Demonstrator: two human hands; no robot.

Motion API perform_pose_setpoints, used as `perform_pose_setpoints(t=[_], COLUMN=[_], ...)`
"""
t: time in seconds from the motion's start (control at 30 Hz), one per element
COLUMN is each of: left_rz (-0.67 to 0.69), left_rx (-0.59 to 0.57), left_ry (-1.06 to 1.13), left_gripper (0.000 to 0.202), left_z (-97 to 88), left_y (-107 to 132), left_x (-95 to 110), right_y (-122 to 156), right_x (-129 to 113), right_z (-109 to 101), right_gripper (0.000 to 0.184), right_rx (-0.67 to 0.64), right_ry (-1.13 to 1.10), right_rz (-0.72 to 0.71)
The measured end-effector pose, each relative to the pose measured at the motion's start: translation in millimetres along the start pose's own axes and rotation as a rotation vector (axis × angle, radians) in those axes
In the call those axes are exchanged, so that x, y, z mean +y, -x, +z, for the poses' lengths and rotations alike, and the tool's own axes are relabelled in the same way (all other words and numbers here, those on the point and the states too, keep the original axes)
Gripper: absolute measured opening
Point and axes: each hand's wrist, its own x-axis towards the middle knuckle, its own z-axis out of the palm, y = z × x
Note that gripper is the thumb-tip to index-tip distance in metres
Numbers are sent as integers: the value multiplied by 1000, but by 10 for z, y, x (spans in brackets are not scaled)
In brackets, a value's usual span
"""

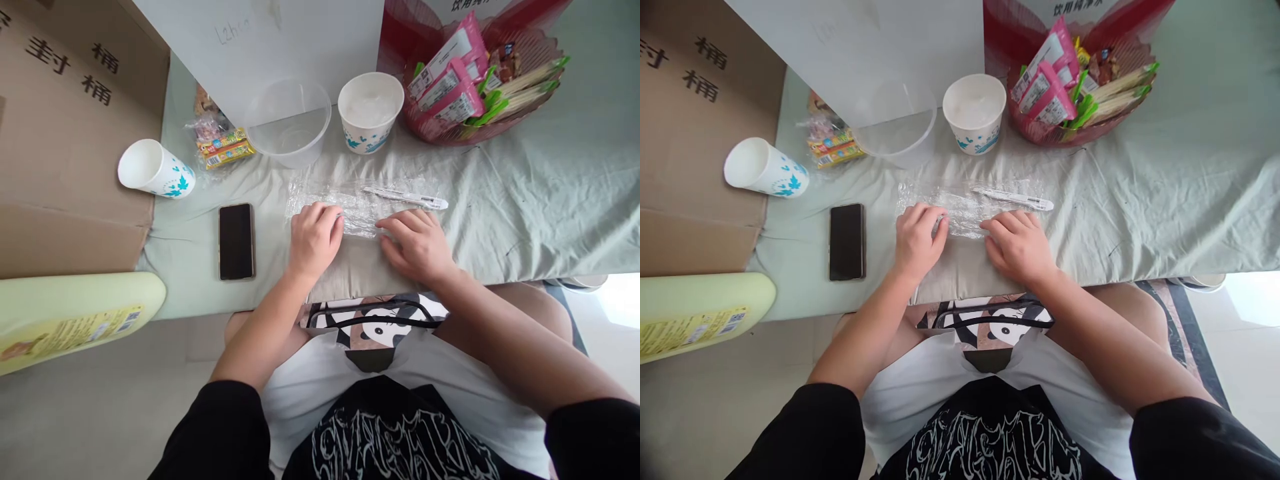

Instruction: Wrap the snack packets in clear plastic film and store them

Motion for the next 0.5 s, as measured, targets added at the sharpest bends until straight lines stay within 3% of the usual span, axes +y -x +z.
perform_pose_setpoints(t=[0.17,0.23,0.37,0.43,0.5], left_rz=[-135,-160,-168,-146,-113], left_rx=[-86,-94,-115,-133,-164], left_ry=[-79,-75,-45,-24,-4], left_gripper=[20,20,23,27,32], left_z=[-10,-20,-19,-17,-19], left_y=[-52,-50,-27,-23,-26], left_x=[-83,-108,-112,-112,-112], right_y=[24,31,33,22,7], right_x=[-24,-5,72,102,114], right_z=[-33,-107,-289,-334,-324], right_gripper=[25,26,29,27,23], right_rx=[-122,-216,-444,-362,-185], right_ry=[5,-149,-660,-728,-610], right_rz=[83,113,176,246,291])
